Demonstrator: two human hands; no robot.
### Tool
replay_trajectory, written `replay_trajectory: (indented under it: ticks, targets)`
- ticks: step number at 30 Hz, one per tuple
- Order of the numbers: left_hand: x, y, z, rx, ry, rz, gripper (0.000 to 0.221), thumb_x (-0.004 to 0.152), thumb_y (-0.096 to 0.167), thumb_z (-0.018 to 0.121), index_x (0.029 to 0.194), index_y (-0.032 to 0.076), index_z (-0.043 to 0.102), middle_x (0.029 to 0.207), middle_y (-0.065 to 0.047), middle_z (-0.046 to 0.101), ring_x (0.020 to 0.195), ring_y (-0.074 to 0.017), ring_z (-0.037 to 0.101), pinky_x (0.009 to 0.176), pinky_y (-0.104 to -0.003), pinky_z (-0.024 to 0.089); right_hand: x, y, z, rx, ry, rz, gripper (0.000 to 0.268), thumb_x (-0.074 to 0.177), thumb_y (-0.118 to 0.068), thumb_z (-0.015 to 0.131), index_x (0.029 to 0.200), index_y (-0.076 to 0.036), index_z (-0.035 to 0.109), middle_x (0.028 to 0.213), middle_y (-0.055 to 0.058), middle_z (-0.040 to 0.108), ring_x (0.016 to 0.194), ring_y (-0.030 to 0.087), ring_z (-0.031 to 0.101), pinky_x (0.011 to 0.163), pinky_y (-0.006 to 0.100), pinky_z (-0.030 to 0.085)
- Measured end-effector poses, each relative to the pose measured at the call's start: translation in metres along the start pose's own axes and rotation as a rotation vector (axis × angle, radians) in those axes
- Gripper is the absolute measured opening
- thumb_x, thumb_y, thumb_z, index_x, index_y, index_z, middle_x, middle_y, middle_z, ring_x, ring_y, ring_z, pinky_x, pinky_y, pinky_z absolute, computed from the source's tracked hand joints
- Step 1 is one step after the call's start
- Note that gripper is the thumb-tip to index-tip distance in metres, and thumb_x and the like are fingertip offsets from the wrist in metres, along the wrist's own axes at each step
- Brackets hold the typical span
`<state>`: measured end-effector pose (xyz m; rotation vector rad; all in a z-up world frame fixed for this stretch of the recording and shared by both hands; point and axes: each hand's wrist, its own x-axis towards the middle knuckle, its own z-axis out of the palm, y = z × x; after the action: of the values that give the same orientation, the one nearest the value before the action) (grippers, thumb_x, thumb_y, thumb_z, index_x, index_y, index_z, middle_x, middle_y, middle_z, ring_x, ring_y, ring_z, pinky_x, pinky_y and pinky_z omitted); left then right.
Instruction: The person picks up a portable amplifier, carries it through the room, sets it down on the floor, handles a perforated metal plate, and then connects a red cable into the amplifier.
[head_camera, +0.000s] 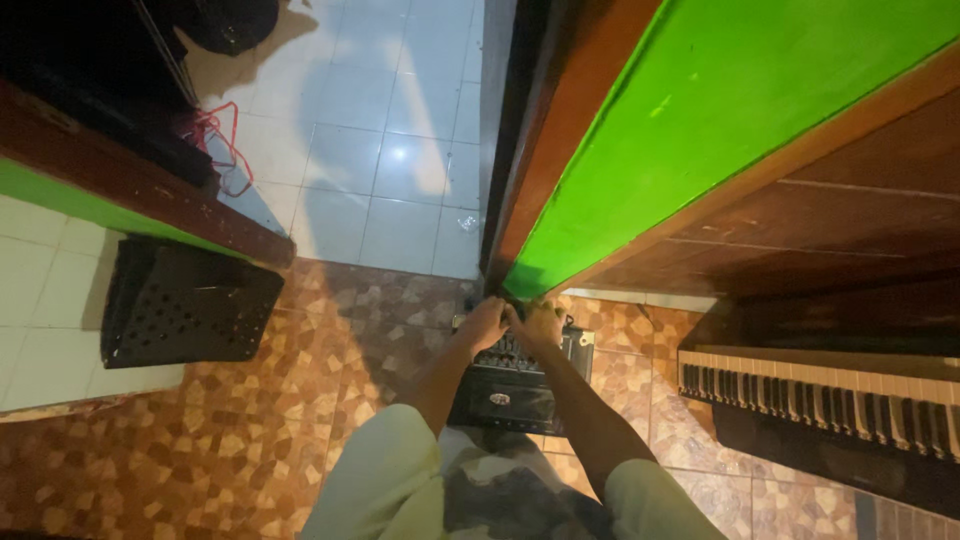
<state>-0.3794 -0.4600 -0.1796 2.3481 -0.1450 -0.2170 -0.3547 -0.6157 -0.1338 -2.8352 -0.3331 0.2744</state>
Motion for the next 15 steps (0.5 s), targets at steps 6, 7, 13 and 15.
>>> replay_trajectory:
  ticks: [6,7,13,15]
  targets:
    - [-0.012,0.001,0.002,0.020,0.042,0.052,0.028,0.087,0.022,0.074,0.104,0.001,0.065,0.106,-0.022,0.066,0.106,-0.0432,0.062,0.092,-0.051,0.050,-0.008,-0.001,-0.001,0.120,-0.063,-0.016,0.060,0.091,-0.063,0.050,0.107,-0.012,0.077,0.120,0.013,0.071,0.120,0.033,0.060,0.101,0.060,0.035]
    - [-0.018,0.003,0.003,0.000,0.068,0.078,0.027,0.085,0.021,0.074,0.104,0.003,0.067,0.105,-0.022,0.066,0.105,-0.0433,0.062,0.091,-0.051,0.049,-0.013,0.000,-0.003,0.102,-0.083,-0.025,0.060,0.091,-0.063,0.051,0.109,-0.012,0.077,0.119,0.014,0.071,0.118,0.034,0.060,0.100,0.060,0.035]
    - [-0.043,0.004,0.009,-0.029,-0.009,-0.043,0.027,0.087,0.021,0.072,0.104,0.001,0.065,0.107,-0.023,0.067,0.104,-0.0433,0.063,0.089,-0.052,0.050,-0.029,-0.004,0.004,0.138,-0.109,-0.015,0.054,0.091,-0.062,0.055,0.102,-0.015,0.079,0.114,0.007,0.075,0.120,0.029,0.062,0.105,0.057,0.038]
    - [-0.051,0.008,0.006,0.024,-0.003,-0.028,0.029,0.086,0.023,0.074,0.102,0.000,0.065,0.105,-0.024,0.067,0.103,-0.0444,0.063,0.088,-0.053,0.050,-0.041,-0.006,0.004,0.158,0.001,-0.088,0.052,0.090,-0.060,0.058,0.098,-0.014,0.079,0.116,0.008,0.073,0.121,0.032,0.060,0.101,0.062,0.036]
